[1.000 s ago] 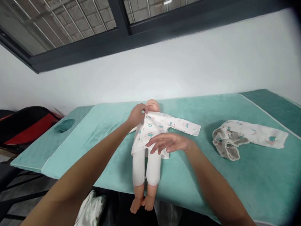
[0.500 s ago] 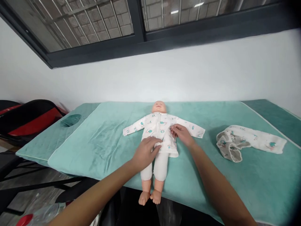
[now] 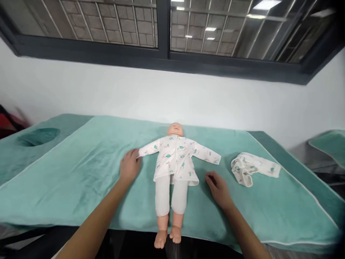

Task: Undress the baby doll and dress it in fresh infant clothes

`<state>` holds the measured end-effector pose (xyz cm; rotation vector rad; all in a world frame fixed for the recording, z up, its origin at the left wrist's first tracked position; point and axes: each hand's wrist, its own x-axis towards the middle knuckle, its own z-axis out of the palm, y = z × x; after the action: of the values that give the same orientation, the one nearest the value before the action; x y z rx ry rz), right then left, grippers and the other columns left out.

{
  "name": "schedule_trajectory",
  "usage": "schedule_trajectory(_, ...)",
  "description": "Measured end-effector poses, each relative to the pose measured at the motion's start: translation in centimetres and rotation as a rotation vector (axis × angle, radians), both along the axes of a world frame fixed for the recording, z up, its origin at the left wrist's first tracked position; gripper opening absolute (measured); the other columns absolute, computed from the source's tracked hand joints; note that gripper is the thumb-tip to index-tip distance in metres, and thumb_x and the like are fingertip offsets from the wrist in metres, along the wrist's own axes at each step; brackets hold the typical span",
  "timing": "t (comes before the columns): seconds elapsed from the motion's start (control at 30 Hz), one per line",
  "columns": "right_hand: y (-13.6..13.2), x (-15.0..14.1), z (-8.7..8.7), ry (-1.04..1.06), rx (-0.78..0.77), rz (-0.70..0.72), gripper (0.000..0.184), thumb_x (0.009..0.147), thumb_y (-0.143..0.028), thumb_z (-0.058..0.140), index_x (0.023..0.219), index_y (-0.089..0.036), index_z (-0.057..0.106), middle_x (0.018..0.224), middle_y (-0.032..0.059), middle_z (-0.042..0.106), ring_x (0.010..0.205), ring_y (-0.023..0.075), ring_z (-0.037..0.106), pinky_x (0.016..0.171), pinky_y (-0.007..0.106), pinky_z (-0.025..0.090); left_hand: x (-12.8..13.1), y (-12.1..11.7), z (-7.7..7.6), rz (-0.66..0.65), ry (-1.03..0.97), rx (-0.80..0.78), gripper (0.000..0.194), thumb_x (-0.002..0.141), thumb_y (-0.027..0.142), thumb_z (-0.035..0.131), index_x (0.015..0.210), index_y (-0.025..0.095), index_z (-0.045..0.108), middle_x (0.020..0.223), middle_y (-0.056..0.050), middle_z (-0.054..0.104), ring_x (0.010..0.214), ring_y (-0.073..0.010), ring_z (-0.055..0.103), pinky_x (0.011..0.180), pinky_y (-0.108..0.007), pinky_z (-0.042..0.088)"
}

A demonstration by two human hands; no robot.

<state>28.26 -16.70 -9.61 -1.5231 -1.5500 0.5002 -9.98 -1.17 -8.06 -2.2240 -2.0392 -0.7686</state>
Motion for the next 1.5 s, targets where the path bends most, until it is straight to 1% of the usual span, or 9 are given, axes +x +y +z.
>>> schedule_trajectory(0.23,-4.6,6.6,-0.8,-0.573,0.224,-0.295,0.036,0.094,-0.034,0.05,0.125,-0.017,0.054,0.136,0.0173,0.051,0.129,0.0302,0.046,0.107,0.051,0.04,-1.0,0.1,-1.1,0.119,-0.106,0.106,0.041,0.097,0.028,0.037,0.127,0.017,0.063,0.129,-0.013,0.06,0.12,-0.033,0.05,0.095,-0.046,0.045)
schedule_trajectory(0.37,-4.7,10.9,1.0,-0.79,-0.017,-0.501,0.042,0.093,-0.043,0.049,0.123,-0.015,0.058,0.13,0.018,0.054,0.119,0.0339,0.05,0.099,0.051,0.043,-0.9,-0.3,-1.1,0.146,-0.169,0.18,0.038,0.092,0.017,0.04,0.121,0.017,0.064,0.124,-0.013,0.059,0.116,-0.031,0.052,0.095,-0.045,0.045)
schedule_trajectory(0.5,-3.8,12.0,3.2,-0.841,-0.321,-0.37,0.035,0.093,-0.043,0.049,0.112,-0.018,0.064,0.117,0.0151,0.06,0.111,0.0312,0.053,0.092,0.043,0.044,-1.3,-0.7,-1.0,0.085,-0.285,0.242,0.039,0.086,0.01,0.04,0.118,0.014,0.062,0.121,-0.014,0.058,0.116,-0.0289,0.05,0.101,-0.044,0.042)
schedule_trajectory(0.73,-1.6,9.1,11.1,-0.683,-0.332,-0.034,0.026,0.09,-0.038,0.049,0.092,-0.017,0.065,0.103,0.013,0.066,0.1,0.0275,0.057,0.087,0.038,0.043,-0.3,-4.2,1.5,0.0,-0.631,0.103,0.033,0.078,0.011,0.047,0.109,0.013,0.059,0.111,-0.015,0.06,0.111,-0.0294,0.057,0.1,-0.05,0.045)
schedule_trajectory(0.87,-1.8,4.7,20.6,-0.308,-0.215,0.059,0.042,0.088,-0.059,0.05,0.087,-0.019,0.062,0.082,0.0034,0.065,0.079,0.0204,0.057,0.07,0.031,0.044,3.2,-8.2,7.8,-0.25,-0.769,0.059,0.031,0.083,0.022,0.052,0.114,0.019,0.057,0.121,-0.011,0.061,0.11,-0.0236,0.061,0.092,-0.04,0.051)
schedule_trajectory(1.03,-4.4,-2.8,32.0,0.111,-0.088,0.346,0.042,0.078,-0.058,0.069,0.076,-0.016,0.061,0.068,-0.0007,0.06,0.064,0.0136,0.053,0.062,0.026,0.04,7.3,-15.5,21.1,-0.8,-0.828,-0.007,0.043,0.087,0.039,0.06,0.126,0.024,0.053,0.136,-0.009,0.056,0.125,-0.0227,0.053,0.102,-0.039,0.044)
schedule_trajectory(1.17,-7.0,-7.4,37.7,0.208,-0.08,0.631,0.037,0.079,-0.05,0.073,0.088,-0.016,0.064,0.072,-0.0008,0.061,0.063,0.0115,0.055,0.06,0.024,0.043,8.8,-20.0,29.8,-1.039,-0.8,0.015,0.054,0.085,0.042,0.065,0.134,0.026,0.048,0.145,-0.009,0.049,0.133,-0.0247,0.046,0.106,-0.04,0.039)
schedule_trajectory(1.3,-8.7,-10.3,41.1,0.186,-0.061,0.778,0.037,0.081,-0.047,0.074,0.098,-0.015,0.066,0.085,0.0033,0.067,0.069,0.0135,0.061,0.062,0.025,0.049,9.3,-21.8,34.3,-1.114,-0.916,0.041,0.055,0.077,0.037,0.073,0.126,0.022,0.053,0.13,-0.007,0.059,0.119,-0.0238,0.055,0.096,-0.034,0.045)
schedule_trajectory(1.5,-10.4,-10.8,44.0,0.211,0.11,0.787,0.035,0.079,-0.045,0.077,0.081,-0.014,0.06,0.067,-0.0037,0.057,0.054,0.0059,0.049,0.048,0.017,0.037,8.1,-23.2,36.1,-1.023,-1.286,-0.041,0.027,0.069,0.027,0.076,0.088,0.018,0.058,0.077,0.003,0.06,0.066,-0.0119,0.058,0.06,-0.022,0.043)
